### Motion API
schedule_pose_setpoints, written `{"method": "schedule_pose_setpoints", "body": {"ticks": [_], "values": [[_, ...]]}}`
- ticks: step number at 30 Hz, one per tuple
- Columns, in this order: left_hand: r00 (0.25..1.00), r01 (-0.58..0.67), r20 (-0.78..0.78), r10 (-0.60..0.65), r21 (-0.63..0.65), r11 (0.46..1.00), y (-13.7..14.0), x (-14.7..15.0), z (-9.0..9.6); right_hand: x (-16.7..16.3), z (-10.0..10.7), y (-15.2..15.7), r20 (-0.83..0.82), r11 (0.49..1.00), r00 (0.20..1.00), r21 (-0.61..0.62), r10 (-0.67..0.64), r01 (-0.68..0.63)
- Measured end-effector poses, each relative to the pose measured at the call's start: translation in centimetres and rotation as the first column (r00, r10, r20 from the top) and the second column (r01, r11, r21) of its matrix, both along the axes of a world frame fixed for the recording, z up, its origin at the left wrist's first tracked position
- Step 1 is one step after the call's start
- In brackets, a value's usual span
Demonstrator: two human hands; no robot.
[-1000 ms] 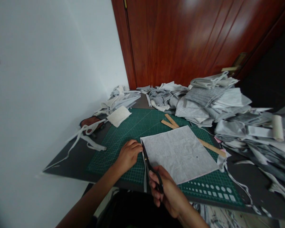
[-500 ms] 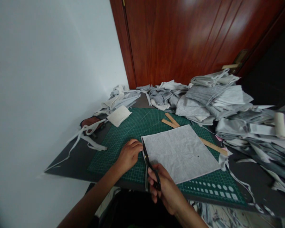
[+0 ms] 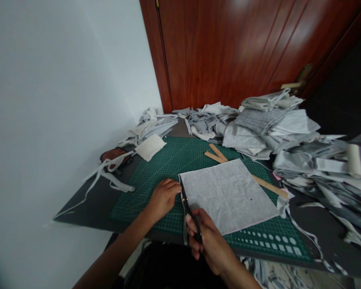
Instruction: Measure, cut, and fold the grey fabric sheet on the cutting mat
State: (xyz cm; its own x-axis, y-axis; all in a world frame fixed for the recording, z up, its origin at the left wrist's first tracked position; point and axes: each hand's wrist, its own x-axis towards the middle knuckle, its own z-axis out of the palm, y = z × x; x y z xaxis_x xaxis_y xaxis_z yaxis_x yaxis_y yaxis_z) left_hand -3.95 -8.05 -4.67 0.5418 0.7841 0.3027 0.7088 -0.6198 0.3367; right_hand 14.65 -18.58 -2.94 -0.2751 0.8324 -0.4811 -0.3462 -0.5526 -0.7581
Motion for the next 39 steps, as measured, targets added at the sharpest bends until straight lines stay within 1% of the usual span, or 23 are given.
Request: {"method": "schedule_pose_setpoints", "body": {"ticks": [7,19,21,26,28,33,39], "values": [[0.995,-0.045,-0.093,0.046,0.009,0.999,-0.3,0.2,0.3,-0.3,0.1,0.1,0.043,1.0,0.999,0.002,0.0,0.0],[0.993,-0.045,-0.108,0.047,0.021,0.999,-0.4,0.3,0.1,-0.3,0.2,-0.2,0.066,1.0,0.998,0.02,-0.002,0.001],[0.992,-0.048,-0.115,0.05,0.021,0.999,-0.4,0.3,0.1,-0.3,0.2,-0.2,0.064,1.0,0.998,0.003,-0.019,0.019],[0.991,-0.054,-0.12,0.057,0.025,0.998,-0.4,0.2,0.0,0.0,-0.2,0.1,0.011,0.993,0.999,-0.106,-0.043,0.043],[0.99,-0.061,-0.123,0.064,0.021,0.998,-0.4,0.2,0.0,0.0,-0.3,0.2,-0.003,0.992,0.999,-0.119,-0.047,0.047],[0.992,-0.061,-0.109,0.062,0.017,0.998,-0.5,0.2,-0.2,-0.4,-0.1,0.6,-0.003,0.995,0.998,-0.078,-0.056,0.056],[0.993,-0.073,-0.093,0.073,0.008,0.997,-0.5,0.2,-0.1,-0.6,0.1,1.0,0.015,1.0,1.0,-0.002,-0.017,0.017]]}}
